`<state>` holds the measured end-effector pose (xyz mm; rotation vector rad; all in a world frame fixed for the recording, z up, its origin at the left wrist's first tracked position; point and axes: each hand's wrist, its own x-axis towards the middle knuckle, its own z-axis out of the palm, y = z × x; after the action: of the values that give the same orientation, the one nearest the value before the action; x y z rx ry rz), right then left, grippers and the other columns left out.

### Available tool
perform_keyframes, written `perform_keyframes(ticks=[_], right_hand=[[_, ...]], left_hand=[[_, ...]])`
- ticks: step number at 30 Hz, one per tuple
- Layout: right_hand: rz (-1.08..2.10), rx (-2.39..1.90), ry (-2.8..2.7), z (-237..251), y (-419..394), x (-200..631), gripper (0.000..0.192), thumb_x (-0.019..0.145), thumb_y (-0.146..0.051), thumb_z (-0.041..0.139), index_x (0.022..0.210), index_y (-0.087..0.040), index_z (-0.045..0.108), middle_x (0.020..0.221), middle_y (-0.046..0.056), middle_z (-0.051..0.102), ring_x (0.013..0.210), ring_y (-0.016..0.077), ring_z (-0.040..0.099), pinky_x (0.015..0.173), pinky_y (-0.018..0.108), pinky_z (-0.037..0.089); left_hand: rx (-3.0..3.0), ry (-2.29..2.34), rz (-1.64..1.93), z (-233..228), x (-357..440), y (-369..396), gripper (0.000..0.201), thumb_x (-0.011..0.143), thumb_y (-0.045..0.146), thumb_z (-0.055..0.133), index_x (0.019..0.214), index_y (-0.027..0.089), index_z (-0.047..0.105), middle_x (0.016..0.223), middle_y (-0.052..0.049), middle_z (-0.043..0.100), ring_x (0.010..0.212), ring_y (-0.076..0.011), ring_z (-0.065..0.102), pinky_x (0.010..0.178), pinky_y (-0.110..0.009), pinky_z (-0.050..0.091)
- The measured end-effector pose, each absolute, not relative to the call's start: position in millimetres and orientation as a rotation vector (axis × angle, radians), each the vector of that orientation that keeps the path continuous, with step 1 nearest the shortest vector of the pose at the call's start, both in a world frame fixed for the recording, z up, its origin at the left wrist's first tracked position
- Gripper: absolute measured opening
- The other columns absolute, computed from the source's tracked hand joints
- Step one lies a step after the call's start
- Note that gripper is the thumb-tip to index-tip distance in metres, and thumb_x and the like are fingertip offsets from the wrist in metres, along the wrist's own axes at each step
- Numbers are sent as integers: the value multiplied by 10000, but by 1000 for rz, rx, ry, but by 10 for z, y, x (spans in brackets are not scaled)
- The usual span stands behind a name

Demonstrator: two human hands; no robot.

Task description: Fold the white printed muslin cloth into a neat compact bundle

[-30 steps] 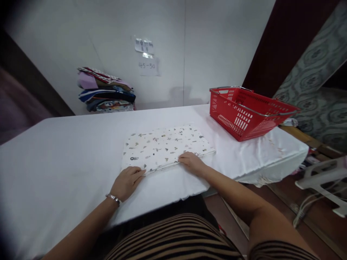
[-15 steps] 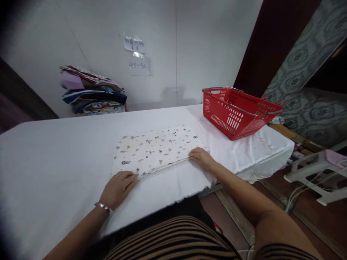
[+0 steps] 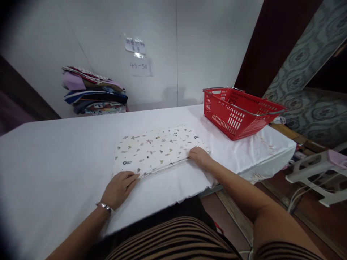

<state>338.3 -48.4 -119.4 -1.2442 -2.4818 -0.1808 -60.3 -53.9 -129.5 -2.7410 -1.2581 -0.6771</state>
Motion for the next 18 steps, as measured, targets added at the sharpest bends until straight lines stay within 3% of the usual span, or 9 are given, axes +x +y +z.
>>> perform_keyframes(ticks=[18], right_hand=[[-177, -1394, -2403, -1164, -589, 4061, 317, 944, -277, 381, 1055, -190, 665, 1019, 103, 661, 939, 215, 588, 809, 365, 482]], left_hand=[[-2730, -1216, -704, -1366, -660, -461, 343, 894, 422, 409, 992, 245, 686, 928, -44, 649, 863, -193, 566, 777, -351, 476]])
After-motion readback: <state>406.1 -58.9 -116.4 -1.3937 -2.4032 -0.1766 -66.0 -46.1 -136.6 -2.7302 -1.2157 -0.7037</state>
